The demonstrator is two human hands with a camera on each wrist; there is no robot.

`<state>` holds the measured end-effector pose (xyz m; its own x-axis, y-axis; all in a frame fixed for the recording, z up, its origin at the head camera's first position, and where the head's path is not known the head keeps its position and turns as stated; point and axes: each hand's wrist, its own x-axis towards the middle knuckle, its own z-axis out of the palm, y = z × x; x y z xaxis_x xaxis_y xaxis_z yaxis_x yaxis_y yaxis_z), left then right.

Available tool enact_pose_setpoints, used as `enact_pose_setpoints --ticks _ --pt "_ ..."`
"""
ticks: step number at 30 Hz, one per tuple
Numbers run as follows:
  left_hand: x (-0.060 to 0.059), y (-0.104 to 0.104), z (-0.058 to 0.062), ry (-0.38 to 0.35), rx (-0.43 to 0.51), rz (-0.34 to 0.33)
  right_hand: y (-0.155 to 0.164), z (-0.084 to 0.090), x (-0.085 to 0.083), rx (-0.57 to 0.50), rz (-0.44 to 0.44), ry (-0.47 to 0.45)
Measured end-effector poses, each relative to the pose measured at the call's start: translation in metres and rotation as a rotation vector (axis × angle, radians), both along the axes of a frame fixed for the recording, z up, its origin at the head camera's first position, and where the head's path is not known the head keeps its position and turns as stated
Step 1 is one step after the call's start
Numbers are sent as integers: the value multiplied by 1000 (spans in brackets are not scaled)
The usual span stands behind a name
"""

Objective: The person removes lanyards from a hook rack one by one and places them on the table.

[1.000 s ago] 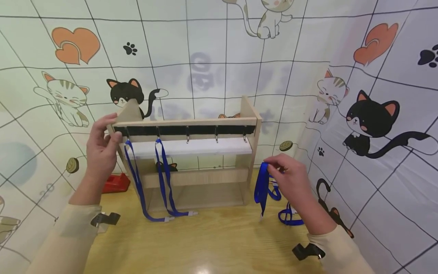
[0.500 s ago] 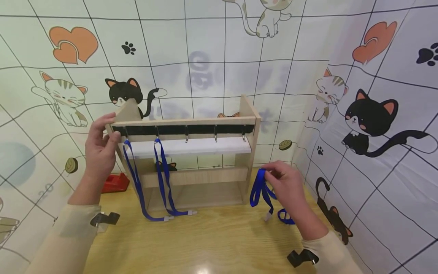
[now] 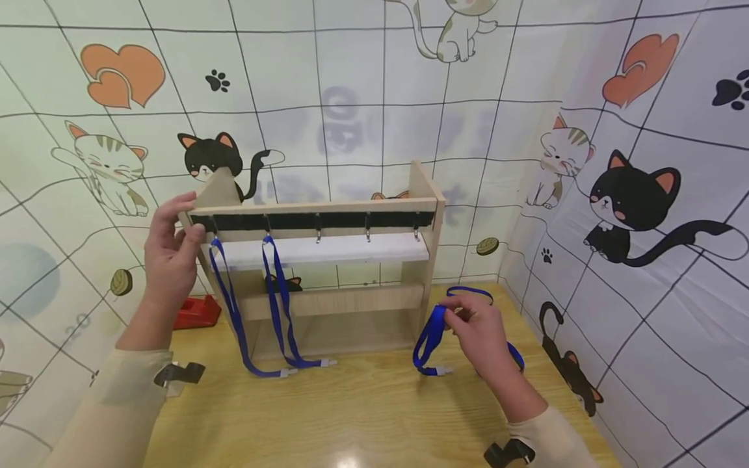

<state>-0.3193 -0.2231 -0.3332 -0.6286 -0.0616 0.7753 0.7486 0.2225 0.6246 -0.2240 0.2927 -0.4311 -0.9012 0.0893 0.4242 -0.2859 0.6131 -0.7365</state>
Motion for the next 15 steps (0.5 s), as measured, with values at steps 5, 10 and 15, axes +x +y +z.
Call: enact_pose_setpoints --ticks 5,10,15 --pt "0 0 1 -1 -9 19 10 -14 -4 21 1 -25" --pt "0 0 1 2 -14 19 26 -33 -12 113 23 -115" --pt "0 1 1 8 -11 20 43 -52 -20 172 92 -209"
